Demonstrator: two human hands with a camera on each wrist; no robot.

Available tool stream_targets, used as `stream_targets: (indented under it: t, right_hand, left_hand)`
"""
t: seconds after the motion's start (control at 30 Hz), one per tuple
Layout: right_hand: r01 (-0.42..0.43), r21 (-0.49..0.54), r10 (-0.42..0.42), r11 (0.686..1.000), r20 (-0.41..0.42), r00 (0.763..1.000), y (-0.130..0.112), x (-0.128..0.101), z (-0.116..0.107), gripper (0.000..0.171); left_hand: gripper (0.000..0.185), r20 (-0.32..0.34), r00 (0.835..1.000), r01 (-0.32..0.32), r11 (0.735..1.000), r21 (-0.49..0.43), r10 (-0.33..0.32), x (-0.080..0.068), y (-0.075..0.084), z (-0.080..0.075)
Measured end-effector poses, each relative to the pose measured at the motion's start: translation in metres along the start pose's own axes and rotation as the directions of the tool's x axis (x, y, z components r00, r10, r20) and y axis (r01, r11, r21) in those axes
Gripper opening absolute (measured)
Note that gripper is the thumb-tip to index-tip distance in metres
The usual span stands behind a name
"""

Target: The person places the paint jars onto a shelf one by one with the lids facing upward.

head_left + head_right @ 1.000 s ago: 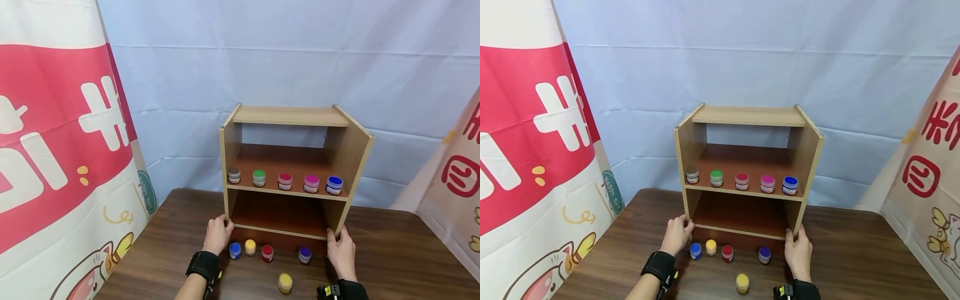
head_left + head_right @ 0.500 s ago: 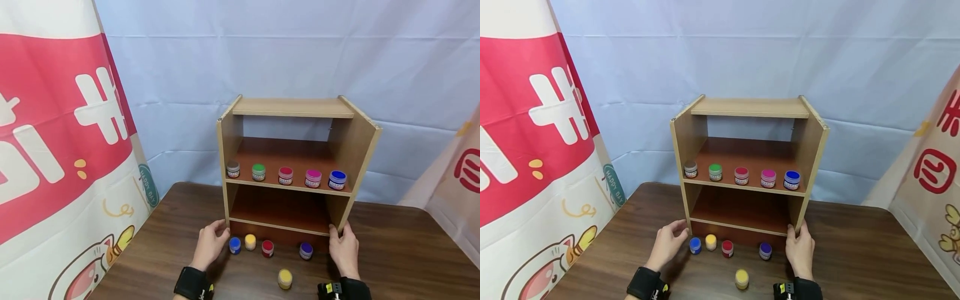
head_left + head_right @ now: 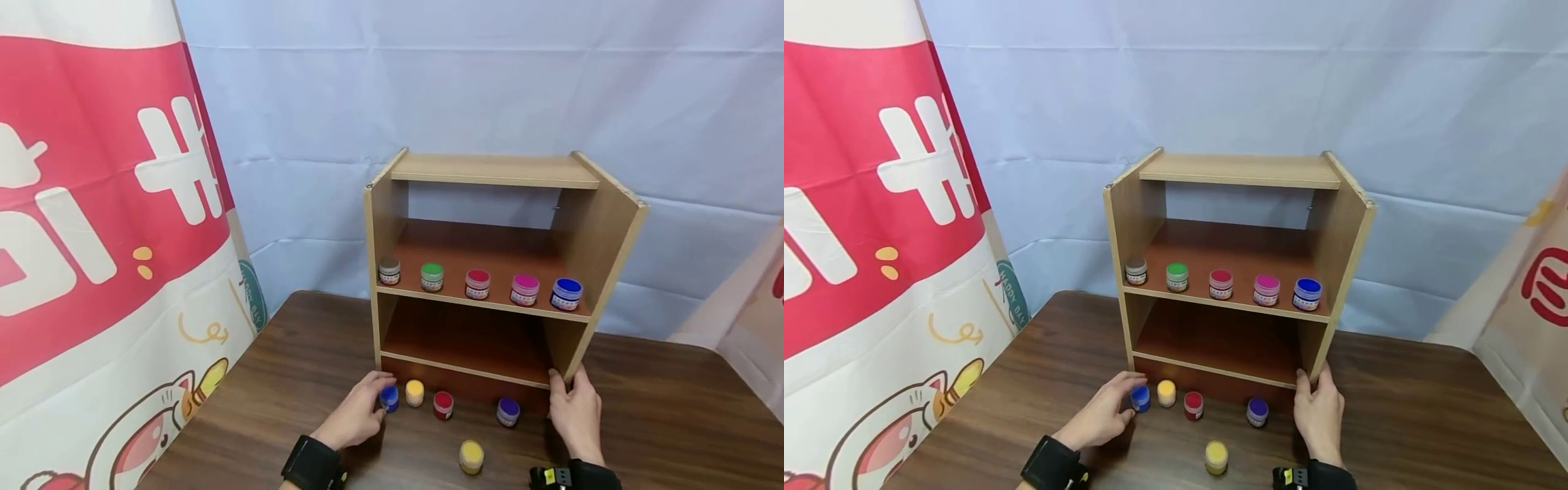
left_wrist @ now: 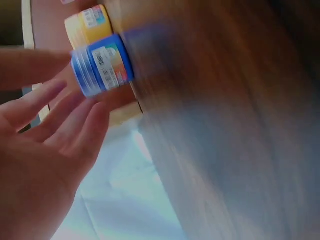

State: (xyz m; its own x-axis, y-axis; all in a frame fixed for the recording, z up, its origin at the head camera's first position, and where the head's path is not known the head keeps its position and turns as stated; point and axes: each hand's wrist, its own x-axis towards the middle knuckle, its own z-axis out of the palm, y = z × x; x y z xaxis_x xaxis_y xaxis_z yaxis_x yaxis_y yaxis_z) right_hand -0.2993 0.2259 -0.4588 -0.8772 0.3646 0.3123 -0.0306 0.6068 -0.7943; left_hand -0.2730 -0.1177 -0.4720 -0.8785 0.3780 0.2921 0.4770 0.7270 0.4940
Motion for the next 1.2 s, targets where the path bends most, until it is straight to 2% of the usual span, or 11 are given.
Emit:
stream_targets:
  t: [0.07,0.17,0.33,0.53,0.7,0.87,1.07,1.2]
  right_hand:
    - [-0.002,-0.004,0.002,1.000,0.005,1.000,-0.001,-0.001,-0.001,0.030]
    - [0.010,0.002,-0.010,1.000,0.006,1.000,0.000,-0.001,-0.001,0.031]
    - [0.026,0.020,-0.027,0.999,0.038,0.999,0.001,-0.002,-0.002,0.035]
    - [0.010,-0.011,-0.010,1.000,0.011,1.000,0.002,0.000,-0.004,0.034]
    - [0.040,0.015,-0.039,0.999,-0.002,0.999,0.001,-0.001,-0.001,0.032]
    - [0.051,0.013,-0.051,0.999,-0.006,0.999,0.002,-0.001,-0.001,0.032]
    - [0.042,-0.003,-0.042,0.999,0.017,0.999,0.002,0.001,0.000,0.034]
    - [0.023,-0.003,-0.023,1.000,0.011,1.000,0.002,0.001,0.000,0.033]
  left_hand:
    - [0.052,0.046,0.999,-0.008,1.000,0.008,0.008,0.001,0.000,0.000]
    - [0.050,0.058,0.998,-0.011,0.999,0.032,0.009,0.001,-0.001,-0.001]
    - [0.043,0.025,1.000,-0.011,0.997,0.079,0.009,0.001,-0.002,-0.003]
    - [0.034,0.018,1.000,0.005,0.986,0.167,-0.008,0.006,0.000,-0.002]
    - [0.033,-0.013,0.999,0.047,0.983,0.178,-0.045,0.007,-0.001,0.000]
    - [0.032,-0.025,0.998,0.060,0.982,0.178,-0.057,0.009,-0.002,0.003]
    - [0.031,-0.018,0.997,0.076,0.986,0.146,-0.074,0.011,0.000,-0.006]
    - [0.032,-0.081,0.995,0.073,0.982,0.174,-0.060,0.015,0.006,-0.016]
